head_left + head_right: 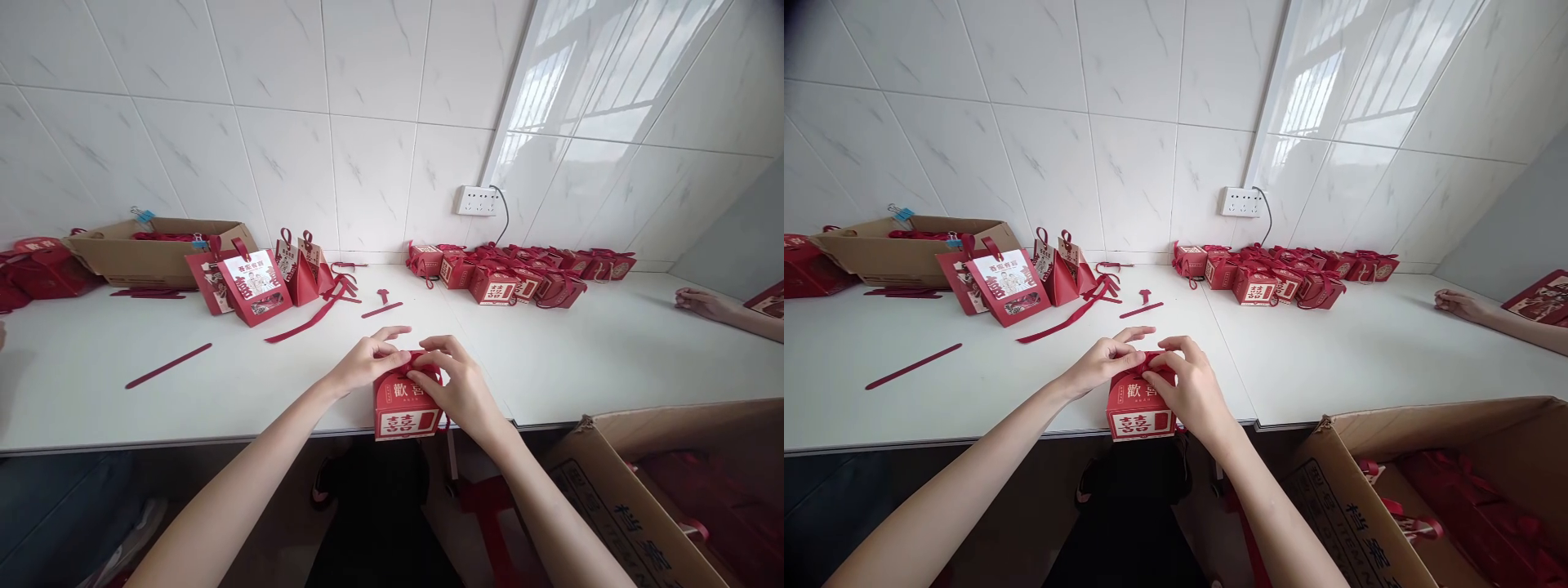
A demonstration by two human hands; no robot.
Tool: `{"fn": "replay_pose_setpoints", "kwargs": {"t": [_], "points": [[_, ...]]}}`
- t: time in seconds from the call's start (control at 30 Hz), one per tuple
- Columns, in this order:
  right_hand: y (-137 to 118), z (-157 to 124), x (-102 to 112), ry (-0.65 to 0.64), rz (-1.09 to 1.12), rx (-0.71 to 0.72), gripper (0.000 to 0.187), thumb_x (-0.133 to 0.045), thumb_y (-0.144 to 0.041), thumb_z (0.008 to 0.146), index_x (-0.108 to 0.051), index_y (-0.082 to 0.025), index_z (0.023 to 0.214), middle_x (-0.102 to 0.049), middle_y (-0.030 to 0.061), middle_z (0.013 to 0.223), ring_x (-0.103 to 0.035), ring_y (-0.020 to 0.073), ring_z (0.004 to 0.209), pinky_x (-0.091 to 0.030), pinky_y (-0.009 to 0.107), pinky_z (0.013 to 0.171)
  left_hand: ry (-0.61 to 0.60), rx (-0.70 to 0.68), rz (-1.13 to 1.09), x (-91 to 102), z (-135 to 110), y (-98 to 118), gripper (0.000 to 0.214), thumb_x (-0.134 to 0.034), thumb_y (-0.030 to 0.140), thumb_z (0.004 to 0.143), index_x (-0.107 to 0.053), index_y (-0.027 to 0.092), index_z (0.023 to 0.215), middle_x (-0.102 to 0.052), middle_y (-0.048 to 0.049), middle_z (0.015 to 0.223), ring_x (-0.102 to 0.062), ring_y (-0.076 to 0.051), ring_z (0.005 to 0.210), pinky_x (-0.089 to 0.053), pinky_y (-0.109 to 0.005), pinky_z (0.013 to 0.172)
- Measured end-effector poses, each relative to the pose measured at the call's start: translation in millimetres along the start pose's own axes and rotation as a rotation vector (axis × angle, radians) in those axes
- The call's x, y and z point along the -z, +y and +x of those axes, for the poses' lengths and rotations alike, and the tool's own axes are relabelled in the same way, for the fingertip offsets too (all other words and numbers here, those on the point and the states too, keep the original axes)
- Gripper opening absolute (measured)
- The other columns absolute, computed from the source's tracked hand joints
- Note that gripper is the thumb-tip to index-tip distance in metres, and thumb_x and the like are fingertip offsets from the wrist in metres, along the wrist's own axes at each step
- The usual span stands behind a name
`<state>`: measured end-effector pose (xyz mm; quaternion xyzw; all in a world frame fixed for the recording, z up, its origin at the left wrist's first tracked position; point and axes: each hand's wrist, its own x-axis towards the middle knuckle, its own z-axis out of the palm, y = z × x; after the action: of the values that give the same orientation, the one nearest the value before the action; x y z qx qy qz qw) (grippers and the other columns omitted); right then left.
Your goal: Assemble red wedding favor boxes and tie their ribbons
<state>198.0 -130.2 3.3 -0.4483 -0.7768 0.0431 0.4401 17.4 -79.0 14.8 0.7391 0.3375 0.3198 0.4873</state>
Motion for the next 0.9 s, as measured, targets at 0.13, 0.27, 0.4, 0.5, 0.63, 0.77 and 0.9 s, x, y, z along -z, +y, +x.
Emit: {"fn": "replay_pose_setpoints", "kwargs": {"t": [0.13, 0.27, 0.4, 0.5, 0.63, 0.77, 0.9], "points": [[-0.9, 2.7, -0.5, -0.002, -0.039, 0.058, 0.011, -0.058, -0.017, 0.085, -0.069, -0.02, 0.085, -0.061, 0.009, 0.101, -0.063, 0.0224, 0.092, -0.054, 0.041, 0.081, 0.023, -0.009, 0.039, 1.9, -1.0, -1.7, 0.034, -0.058, 0.052, 0.081, -0.073, 0.022, 0.076, -0.039, -0.0024, 0.145, -0.03, -0.031, 0.136, -0.034, -0.045, 0.106], [-1.6, 3.1, 0.5, 0.03, -0.123, 0.126, 0.015, -0.055, -0.018, 0.088, -0.069, -0.02, 0.086, -0.064, 0.0085, 0.099, -0.062, 0.0225, 0.089, -0.053, 0.042, 0.078, 0.074, -0.02, 0.082, 2.9, -4.1, -0.7, 0.04, -0.055, 0.055, 0.081, -0.072, 0.02, 0.074, -0.043, -0.0055, 0.142, -0.038, -0.031, 0.131, -0.041, -0.041, 0.1], [0.4, 1.9, 3.2, 0.031, -0.148, 0.167, 0.016, -0.052, -0.017, 0.089, -0.067, -0.02, 0.088, -0.063, 0.0078, 0.099, -0.061, 0.0209, 0.088, -0.052, 0.04, 0.078, 0.173, -0.019, 0.21, 1.2, -12.4, 2.2, 0.041, -0.052, 0.055, 0.083, -0.072, 0.02, 0.075, -0.05, -0.0071, 0.135, -0.045, -0.029, 0.125, -0.043, -0.04, 0.096], [2.1, 0.6, 6.8, 0.01, -0.182, 0.184, 0.015, -0.051, -0.017, 0.09, -0.065, -0.02, 0.089, -0.062, 0.0082, 0.101, -0.06, 0.0211, 0.09, -0.051, 0.04, 0.079, 0.26, -0.011, 0.315, -1.9, -20.6, 5.0, 0.04, -0.05, 0.054, 0.085, -0.072, 0.021, 0.076, -0.054, -0.0073, 0.131, -0.046, -0.029, 0.123, -0.042, -0.042, 0.096], [1.7, 0.3, 15.0, -0.05, -0.251, 0.205, 0.014, -0.049, -0.019, 0.091, -0.063, -0.021, 0.09, -0.06, 0.0096, 0.106, -0.06, 0.0219, 0.093, -0.049, 0.04, 0.082, 0.338, -0.06, 0.486, -5.6, -30.8, 9.8, 0.032, -0.054, 0.046, 0.086, -0.072, 0.022, 0.075, -0.057, -0.0067, 0.124, -0.048, -0.028, 0.119, -0.035, -0.048, 0.1], [0.7, 0.7, 23.5, -0.086, -0.323, 0.251, 0.017, -0.046, -0.02, 0.093, -0.062, -0.02, 0.091, -0.06, 0.0109, 0.109, -0.059, 0.022, 0.094, -0.047, 0.041, 0.083, 0.357, -0.163, 0.731, -5.2, -38.3, 12.7, 0.027, -0.057, 0.038, 0.086, -0.068, 0.02, 0.07, -0.058, -0.0069, 0.123, -0.046, -0.031, 0.119, -0.027, -0.052, 0.098], [3.1, -0.1, 27.3, -0.096, -0.374, 0.275, 0.017, -0.045, -0.019, 0.093, -0.062, -0.02, 0.091, -0.06, 0.0113, 0.109, -0.06, 0.0218, 0.093, -0.045, 0.041, 0.084, 0.368, -0.331, 0.964, -0.5, -43.3, 11.6, 0.024, -0.06, 0.034, 0.085, -0.066, 0.018, 0.067, -0.06, -0.0087, 0.118, -0.049, -0.032, 0.116, -0.028, -0.049, 0.091]]}}
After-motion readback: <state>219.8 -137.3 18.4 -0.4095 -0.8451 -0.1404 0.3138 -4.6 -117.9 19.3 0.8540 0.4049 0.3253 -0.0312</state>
